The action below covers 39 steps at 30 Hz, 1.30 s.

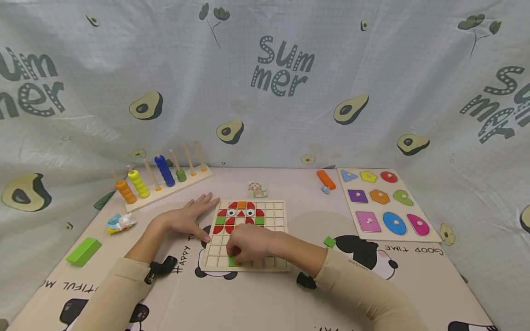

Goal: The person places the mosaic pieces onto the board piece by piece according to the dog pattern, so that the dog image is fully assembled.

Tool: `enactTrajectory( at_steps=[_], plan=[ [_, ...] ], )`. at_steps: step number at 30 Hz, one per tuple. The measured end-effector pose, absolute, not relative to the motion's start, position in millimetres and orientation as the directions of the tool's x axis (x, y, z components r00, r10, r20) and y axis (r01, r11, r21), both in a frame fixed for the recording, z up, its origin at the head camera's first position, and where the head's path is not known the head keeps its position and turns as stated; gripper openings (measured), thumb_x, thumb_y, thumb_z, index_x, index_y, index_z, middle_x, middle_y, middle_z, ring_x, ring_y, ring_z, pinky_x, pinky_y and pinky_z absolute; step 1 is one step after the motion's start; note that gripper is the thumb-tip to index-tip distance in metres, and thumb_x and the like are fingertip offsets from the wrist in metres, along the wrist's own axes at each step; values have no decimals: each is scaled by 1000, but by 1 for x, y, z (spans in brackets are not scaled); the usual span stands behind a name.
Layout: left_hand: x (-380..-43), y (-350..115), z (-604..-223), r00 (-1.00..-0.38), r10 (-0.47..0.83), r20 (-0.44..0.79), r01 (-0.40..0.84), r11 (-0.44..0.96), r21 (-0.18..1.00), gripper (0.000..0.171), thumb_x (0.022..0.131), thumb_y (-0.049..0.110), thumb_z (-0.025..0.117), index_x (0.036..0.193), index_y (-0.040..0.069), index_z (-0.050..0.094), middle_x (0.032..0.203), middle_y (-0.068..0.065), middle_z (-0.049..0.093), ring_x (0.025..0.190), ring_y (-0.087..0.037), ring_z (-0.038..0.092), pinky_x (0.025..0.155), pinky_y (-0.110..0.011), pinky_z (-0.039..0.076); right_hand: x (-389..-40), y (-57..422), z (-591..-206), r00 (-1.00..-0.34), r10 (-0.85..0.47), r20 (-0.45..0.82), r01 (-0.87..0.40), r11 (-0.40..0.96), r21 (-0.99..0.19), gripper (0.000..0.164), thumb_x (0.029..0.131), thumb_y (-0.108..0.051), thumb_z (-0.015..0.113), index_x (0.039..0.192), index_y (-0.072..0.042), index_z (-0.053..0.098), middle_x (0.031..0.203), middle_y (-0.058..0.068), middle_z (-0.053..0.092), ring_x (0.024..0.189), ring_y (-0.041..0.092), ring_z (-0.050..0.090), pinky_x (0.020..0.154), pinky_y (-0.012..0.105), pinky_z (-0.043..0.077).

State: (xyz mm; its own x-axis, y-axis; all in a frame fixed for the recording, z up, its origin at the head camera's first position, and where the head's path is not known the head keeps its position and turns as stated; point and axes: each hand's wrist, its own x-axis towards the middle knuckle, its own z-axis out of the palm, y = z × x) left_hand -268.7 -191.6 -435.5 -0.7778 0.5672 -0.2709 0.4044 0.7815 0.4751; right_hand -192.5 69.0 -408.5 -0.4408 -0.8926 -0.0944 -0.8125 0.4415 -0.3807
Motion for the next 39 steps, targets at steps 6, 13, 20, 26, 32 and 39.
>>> enactTrajectory(
  at_steps=[6,13,20,26,32,39],
  plan=[
    [-270,-192,-435,-770,584,-257,423,769,479,122,62,67,76,156,25,11,161,-10,-6,147,-31,-10,115,-56,-4,-191,76,-406,-465,-882,-81,-807,460,-371,17,84,-25,75,100,-22,76,84,-17,64,73,-2,52,66,11,45],
    [-271,-191,-435,-765,594,-249,433,760,485,122,62,66,77,156,24,11,161,-11,-6,147,-32,-10,115,-57,-4,-199,128,-390,-517,-856,5,-751,451,-483,32,86,-30,73,117,-22,69,112,-9,62,99,12,57,82,27,52],
    [-270,-190,-435,-771,586,-248,427,766,480,122,62,65,78,156,24,12,161,-11,-5,147,-31,-10,115,-57,-4,-207,207,-395,-677,-735,32,-569,495,-657,38,86,-23,74,122,-23,65,122,-2,61,106,25,58,88,47,51],
    [-269,-190,-436,-783,567,-254,417,783,462,123,60,66,78,156,25,11,161,-11,-5,147,-31,-10,115,-57,-4,-211,269,-405,-725,-689,-20,-507,553,-661,40,82,-19,77,120,-18,66,116,2,63,100,27,57,81,40,53],
    [-269,-190,-435,-783,567,-254,418,783,460,123,61,66,78,156,25,11,161,-11,-5,147,-32,-9,115,-57,-4,-210,303,-408,-717,-660,-224,-397,651,-646,33,77,-13,80,107,-23,70,104,-2,63,93,24,56,78,30,52],
    [-267,-189,-434,-781,570,-256,413,779,472,123,61,65,78,156,24,11,161,-11,-5,147,-32,-9,116,-55,-4,-209,300,-410,-683,-695,-225,-421,627,-656,24,82,-7,75,102,-18,69,94,3,63,87,23,57,74,28,54]
  ],
)
